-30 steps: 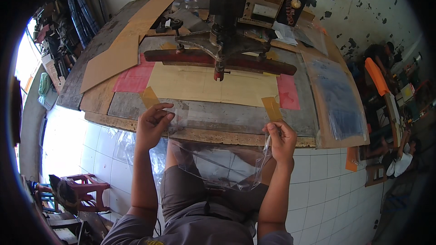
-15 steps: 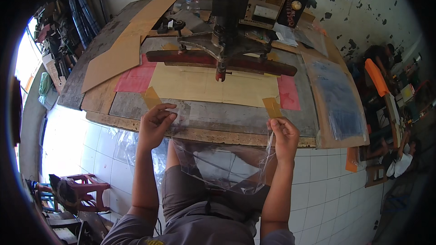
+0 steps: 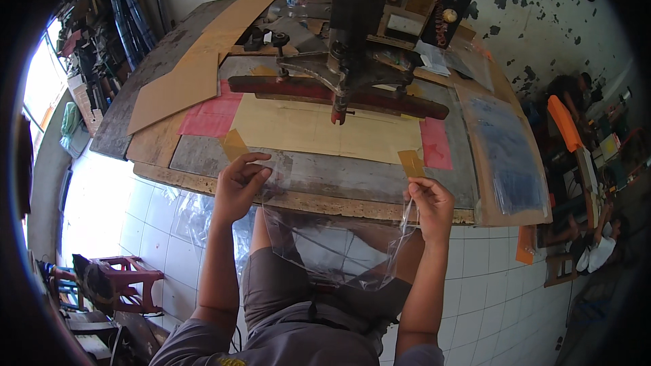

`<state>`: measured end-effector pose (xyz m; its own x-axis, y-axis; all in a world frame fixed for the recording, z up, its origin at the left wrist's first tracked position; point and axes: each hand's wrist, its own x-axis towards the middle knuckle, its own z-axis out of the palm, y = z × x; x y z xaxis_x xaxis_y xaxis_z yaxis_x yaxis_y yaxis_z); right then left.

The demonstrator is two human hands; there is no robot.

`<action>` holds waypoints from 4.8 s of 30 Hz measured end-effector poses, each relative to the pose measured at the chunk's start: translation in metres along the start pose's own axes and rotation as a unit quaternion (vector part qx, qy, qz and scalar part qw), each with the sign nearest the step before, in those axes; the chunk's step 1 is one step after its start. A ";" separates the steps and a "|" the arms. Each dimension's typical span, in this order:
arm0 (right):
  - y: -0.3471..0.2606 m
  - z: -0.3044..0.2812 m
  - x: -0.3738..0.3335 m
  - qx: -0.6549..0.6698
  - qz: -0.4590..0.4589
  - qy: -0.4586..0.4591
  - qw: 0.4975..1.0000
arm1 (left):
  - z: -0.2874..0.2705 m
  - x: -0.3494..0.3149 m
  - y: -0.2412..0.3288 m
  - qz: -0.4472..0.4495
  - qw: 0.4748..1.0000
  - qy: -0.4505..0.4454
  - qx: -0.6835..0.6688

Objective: The person positions a plastic sheet on a wooden workbench, secures it with pieces of tape, and uses a foot-pedal-operated press machine to apply heat or pressure to the material.

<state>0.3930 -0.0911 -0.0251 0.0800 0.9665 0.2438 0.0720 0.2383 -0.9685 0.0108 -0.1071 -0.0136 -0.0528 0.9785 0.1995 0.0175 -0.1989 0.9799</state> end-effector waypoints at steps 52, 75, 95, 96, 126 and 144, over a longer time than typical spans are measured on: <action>-0.084 -0.034 -0.014 -0.008 -0.111 0.082 0.990 | 0.058 -0.026 0.087 0.108 0.989 0.070 -0.077; -0.053 -0.007 -0.006 -0.049 -0.073 0.003 0.996 | 0.042 0.001 0.026 0.091 0.991 0.102 -0.013; 0.083 0.020 -0.040 -0.340 -0.428 0.145 0.825 | 0.038 -0.025 -0.100 0.392 0.793 0.265 0.383; 0.086 0.020 -0.039 -0.345 -0.437 0.150 0.817 | 0.038 -0.024 -0.102 0.392 0.794 0.264 0.383; -0.095 0.018 -0.044 -0.022 -0.040 0.095 0.994 | 0.030 -0.036 0.019 0.092 0.976 0.193 -0.040; -0.083 0.008 -0.030 -0.029 -0.039 0.088 0.995 | 0.031 -0.044 0.050 0.035 0.987 0.154 -0.018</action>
<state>0.3765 -0.1387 0.0473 0.2450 0.9125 0.3276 0.1425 0.3003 -0.9431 0.0453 -0.1584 0.0263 -0.3535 0.9005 0.2531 -0.0042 -0.2721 0.9623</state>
